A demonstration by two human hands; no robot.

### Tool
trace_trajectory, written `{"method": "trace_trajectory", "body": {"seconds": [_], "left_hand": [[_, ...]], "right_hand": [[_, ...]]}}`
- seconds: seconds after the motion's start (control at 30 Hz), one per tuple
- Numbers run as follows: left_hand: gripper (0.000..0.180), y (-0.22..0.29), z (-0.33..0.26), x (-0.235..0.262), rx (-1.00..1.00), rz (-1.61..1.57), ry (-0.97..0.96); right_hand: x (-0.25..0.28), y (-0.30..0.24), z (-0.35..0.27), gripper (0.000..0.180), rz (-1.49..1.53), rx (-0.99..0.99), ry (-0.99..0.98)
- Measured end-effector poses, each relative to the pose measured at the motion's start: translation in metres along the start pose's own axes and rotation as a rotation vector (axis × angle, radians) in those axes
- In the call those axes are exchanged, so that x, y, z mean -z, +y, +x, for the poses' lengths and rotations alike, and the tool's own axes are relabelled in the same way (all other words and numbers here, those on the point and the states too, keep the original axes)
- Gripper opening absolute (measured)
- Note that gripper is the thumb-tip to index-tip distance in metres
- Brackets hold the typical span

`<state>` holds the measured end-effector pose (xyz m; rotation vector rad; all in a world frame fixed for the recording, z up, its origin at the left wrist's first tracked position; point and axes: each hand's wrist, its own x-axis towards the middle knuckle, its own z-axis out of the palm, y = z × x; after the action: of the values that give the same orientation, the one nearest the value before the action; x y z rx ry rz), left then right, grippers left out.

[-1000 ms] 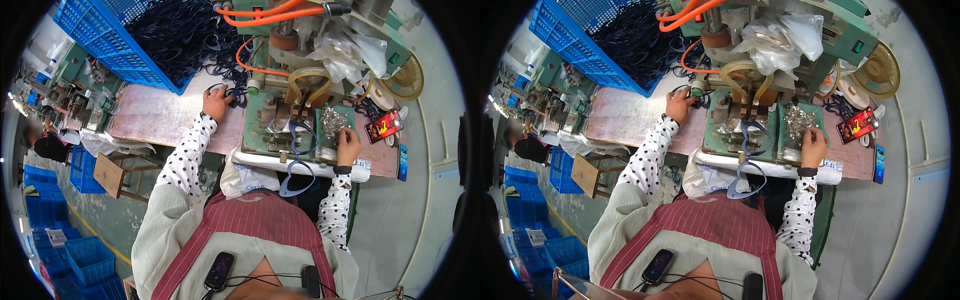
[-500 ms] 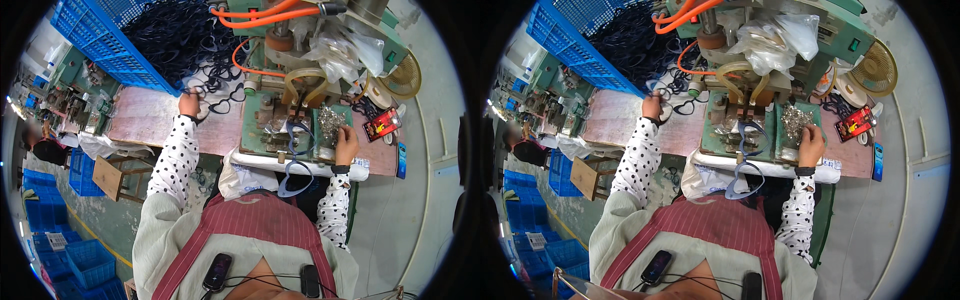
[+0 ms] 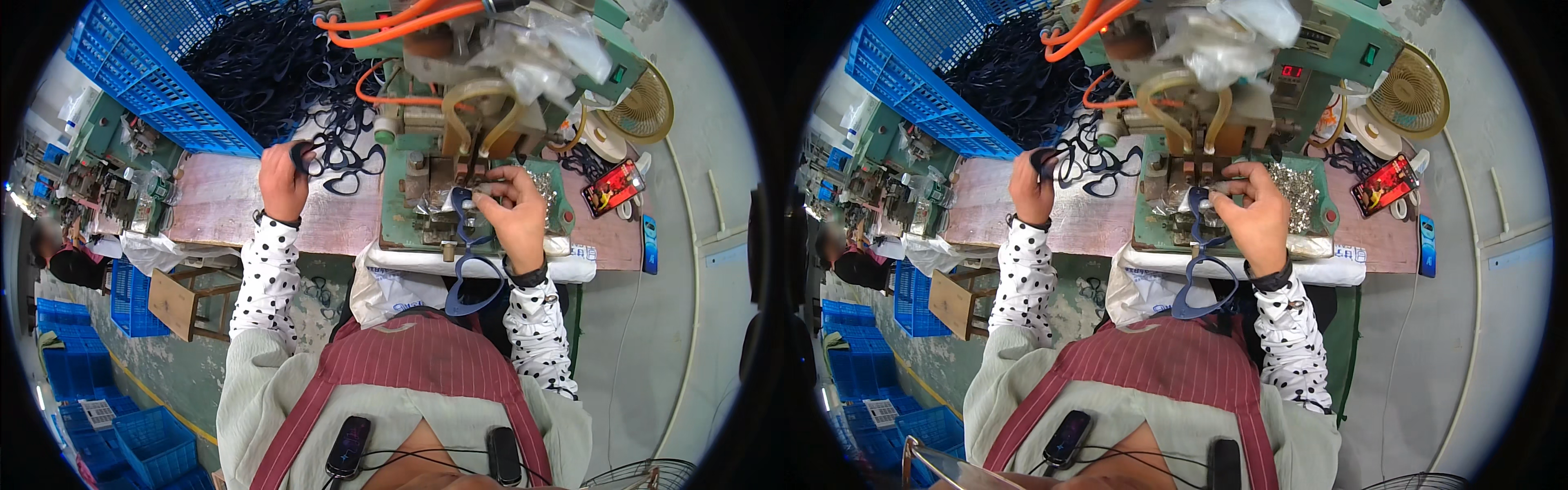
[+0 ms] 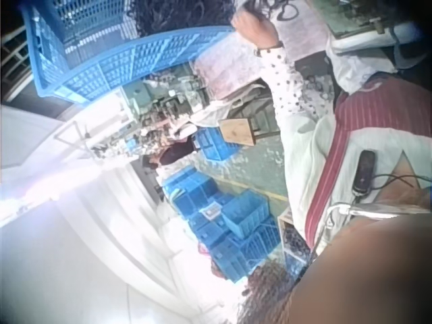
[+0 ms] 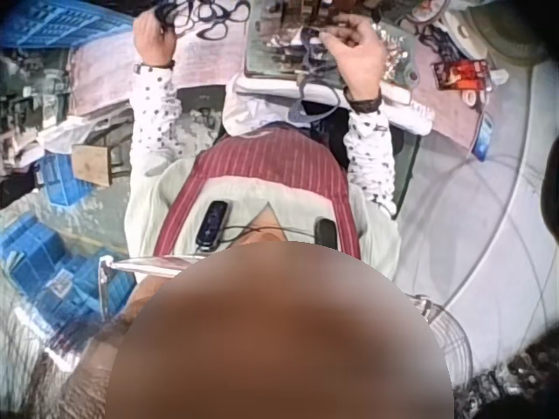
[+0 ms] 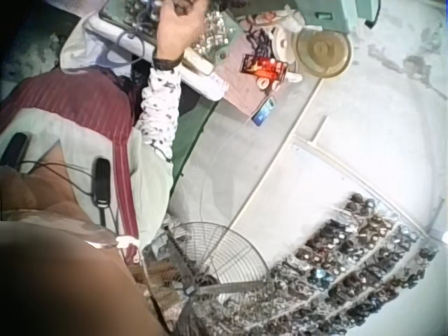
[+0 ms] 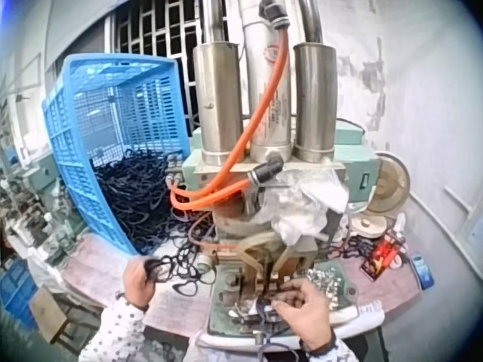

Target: The person repeatedly picks up dark plastic eyeglass frames and small metal components, inserts the components into the frames, and places the assembled units on the work surface. The process is repeated continuously throughout the clip.

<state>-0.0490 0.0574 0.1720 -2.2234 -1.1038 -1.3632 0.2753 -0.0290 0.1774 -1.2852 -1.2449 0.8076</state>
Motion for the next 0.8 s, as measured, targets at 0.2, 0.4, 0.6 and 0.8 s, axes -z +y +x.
{"method": "trace_trajectory", "body": {"seconds": [0.2, 0.4, 0.6, 0.8], "left_hand": [[0.022, 0.035, 0.005, 0.003, 0.318, -0.548, 0.556], [0.014, 0.092, 0.000, 0.021, -0.312, -0.743, -0.027], [0.027, 0.147, -0.005, -0.044, -0.603, -0.866, -0.155], [0.034, 0.154, -0.013, -0.064, -0.496, -0.792, -0.152]], "right_hand": [[-0.015, -0.007, 0.005, 0.045, 0.152, -0.001, 0.010], [-0.010, 0.008, 0.004, 0.049, 0.116, 0.003, 0.064], [0.030, 0.034, 0.020, 0.040, 0.000, 0.079, 0.259], [0.072, 0.083, 0.018, 0.033, -0.347, 0.075, 0.438]]}}
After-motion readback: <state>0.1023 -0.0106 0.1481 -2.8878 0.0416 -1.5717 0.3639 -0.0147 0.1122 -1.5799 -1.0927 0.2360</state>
